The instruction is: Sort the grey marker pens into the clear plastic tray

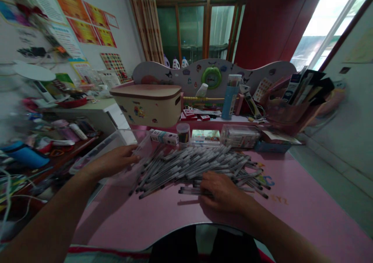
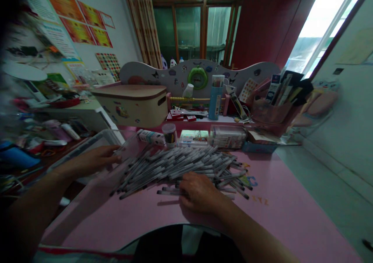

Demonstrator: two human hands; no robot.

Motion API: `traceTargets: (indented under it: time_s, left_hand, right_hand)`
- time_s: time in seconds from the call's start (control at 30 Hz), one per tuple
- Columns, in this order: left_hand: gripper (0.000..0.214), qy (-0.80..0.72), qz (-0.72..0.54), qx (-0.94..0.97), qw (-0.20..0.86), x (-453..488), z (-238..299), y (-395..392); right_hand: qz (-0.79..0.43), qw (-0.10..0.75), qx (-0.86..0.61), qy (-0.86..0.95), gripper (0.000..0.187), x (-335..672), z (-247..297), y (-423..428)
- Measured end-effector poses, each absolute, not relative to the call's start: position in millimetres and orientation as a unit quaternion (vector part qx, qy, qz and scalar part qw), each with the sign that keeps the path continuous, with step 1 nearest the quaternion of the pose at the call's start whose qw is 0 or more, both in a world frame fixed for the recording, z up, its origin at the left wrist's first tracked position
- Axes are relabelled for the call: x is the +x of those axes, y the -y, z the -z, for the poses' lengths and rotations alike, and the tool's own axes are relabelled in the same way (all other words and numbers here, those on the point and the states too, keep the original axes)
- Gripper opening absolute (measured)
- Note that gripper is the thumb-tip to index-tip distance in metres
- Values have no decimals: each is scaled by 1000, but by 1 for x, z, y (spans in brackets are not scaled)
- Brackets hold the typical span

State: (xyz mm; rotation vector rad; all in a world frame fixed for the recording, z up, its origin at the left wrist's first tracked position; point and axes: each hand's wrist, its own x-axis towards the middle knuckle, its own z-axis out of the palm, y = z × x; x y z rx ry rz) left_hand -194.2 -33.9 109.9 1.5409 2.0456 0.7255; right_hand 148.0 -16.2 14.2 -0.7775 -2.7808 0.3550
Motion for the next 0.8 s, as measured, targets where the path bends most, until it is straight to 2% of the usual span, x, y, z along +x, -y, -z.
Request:
traceTargets:
  time_s: [0.1,0.2,0.3,0.4,0.47,0.53,0.6,0.63,0.7,0.8]
  left_hand:
    - [28,-714,-204,592,313,-196,-109,36]
    - [24,-708,-210,599,309,-194,-106,36]
    - [31,-707,-197,610,298,-191,-104,34]
    - [44,-732,-169,618,231,-190,-107,34]
    - [52,-760,-158,614,144,-185,-112,38]
    - [51,-774,-186,603,39,-171,-117,48]
    - [40,-749,-272,604,-21,-146,-117,59]
    - [34,-714,-325,620,4,-130,-113,64]
    - [21,-631,-404,645,150,-96,-101,70]
    - [25,-549,-462,592,368,-50,-74,66]
  right_hand:
    - [-126,126,-262,949,3,148,-14,15]
    - [-131,135,-258,948,3,149,-14,15]
    - [-138,144,-264,944,4,149,-15,14]
    - [-153,163,-267,937,4,150,-14,13]
    - [-176,192,-267,928,4,151,-13,11]
    - [-225,237,-272,905,5,151,-14,10]
    - [-309,276,-291,862,6,150,-14,8]
    - [-358,287,-304,835,5,150,-14,7]
    - [-453,294,-324,777,5,149,-14,5]
    - [-559,304,-310,706,13,150,-13,4]
